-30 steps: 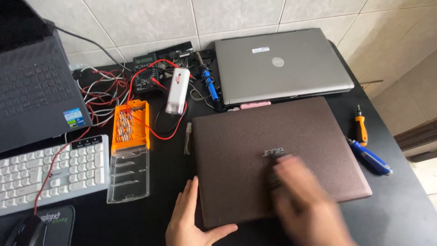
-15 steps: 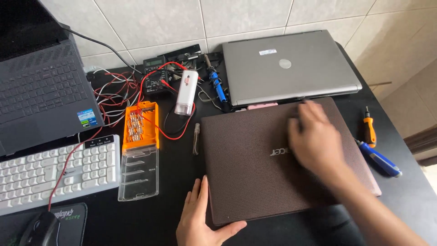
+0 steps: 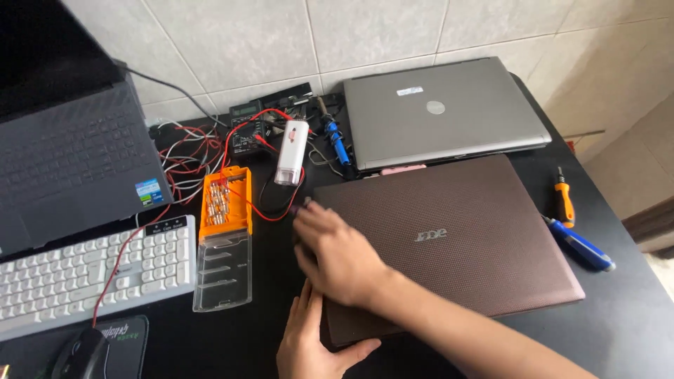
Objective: Cleaning the screen and then vigorously polishing the exterior lid of a laptop using a cloth.
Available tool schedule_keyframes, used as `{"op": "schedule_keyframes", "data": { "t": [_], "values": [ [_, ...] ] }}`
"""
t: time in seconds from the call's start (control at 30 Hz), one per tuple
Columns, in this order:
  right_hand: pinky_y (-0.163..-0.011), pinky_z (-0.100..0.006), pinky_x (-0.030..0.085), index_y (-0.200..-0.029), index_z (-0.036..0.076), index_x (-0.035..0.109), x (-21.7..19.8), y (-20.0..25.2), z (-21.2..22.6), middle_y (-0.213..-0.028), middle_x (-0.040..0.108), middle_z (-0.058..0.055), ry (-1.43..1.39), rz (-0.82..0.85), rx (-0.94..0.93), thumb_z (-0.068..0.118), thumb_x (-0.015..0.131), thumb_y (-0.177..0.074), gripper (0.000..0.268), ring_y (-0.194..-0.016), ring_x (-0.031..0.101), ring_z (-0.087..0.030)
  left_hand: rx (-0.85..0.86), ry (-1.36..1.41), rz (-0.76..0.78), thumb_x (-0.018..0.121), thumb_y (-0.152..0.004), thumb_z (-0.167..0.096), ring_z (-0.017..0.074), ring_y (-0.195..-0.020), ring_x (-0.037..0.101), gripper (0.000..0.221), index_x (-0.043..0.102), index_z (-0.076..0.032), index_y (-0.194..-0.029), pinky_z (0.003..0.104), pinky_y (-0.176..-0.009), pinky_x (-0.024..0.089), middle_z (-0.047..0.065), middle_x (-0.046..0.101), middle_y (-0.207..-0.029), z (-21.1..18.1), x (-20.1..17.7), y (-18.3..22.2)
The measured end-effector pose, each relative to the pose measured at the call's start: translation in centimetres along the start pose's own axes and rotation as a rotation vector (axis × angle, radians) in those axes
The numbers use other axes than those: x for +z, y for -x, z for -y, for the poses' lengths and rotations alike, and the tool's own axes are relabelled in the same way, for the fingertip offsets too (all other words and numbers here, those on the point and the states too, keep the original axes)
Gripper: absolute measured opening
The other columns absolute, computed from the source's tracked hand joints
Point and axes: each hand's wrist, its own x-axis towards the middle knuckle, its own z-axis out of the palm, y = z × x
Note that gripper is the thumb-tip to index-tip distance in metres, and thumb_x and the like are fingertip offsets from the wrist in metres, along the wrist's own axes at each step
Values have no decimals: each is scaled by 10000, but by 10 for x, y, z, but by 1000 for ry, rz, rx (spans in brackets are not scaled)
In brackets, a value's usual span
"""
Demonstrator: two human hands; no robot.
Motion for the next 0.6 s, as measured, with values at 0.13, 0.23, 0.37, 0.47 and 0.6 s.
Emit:
{"op": "schedule_keyframes", "data": {
  "t": [0.13,0.23,0.37,0.47,0.6],
  "values": [
    [-1179,-518,345,-1368,-49,552,-20,45,21,-1504,534,-221,-104,20,19,192,554,-1005,435,-1433,446,-436,193,6,-162,1041,-358,-585,300,-1348,594,1271,571,-29,-1400,423,-1137,445,176,567,-1500,10,8,0],
    [-1194,-501,347,-1420,-48,539,-42,93,22,-1542,514,-199,-109,-6,45,159,607,-980,491,-1455,439,-408,184,18,-117,1018,-395,-570,297,-1368,578,1320,481,-49,-1482,445,-1146,425,196,558,-1504,2,-1,-1],
    [-1222,-418,345,-1409,70,598,-75,160,-13,-1503,589,-123,-4,-125,255,40,715,-811,609,-1448,499,-294,-19,-28,-21,1016,-393,-671,309,-1362,557,1374,413,-255,-1555,461,-1062,488,44,529,-1557,-19,-14,-2],
    [-1275,-422,285,-1400,34,591,-106,191,-58,-1530,548,-155,169,-237,368,60,632,-873,529,-1505,437,-294,-11,-9,18,1026,-426,-649,299,-1408,509,1370,399,-223,-1568,481,-1121,428,94,494,-1577,-18,-15,-2],
    [-1224,-408,339,-1389,-67,579,-141,166,-92,-1529,534,-219,303,-248,464,105,626,-908,513,-1459,469,-332,49,10,40,1038,-431,-636,283,-1429,493,1412,369,-157,-1578,499,-1167,361,169,473,-1574,-12,-13,-4]
  ]
}}
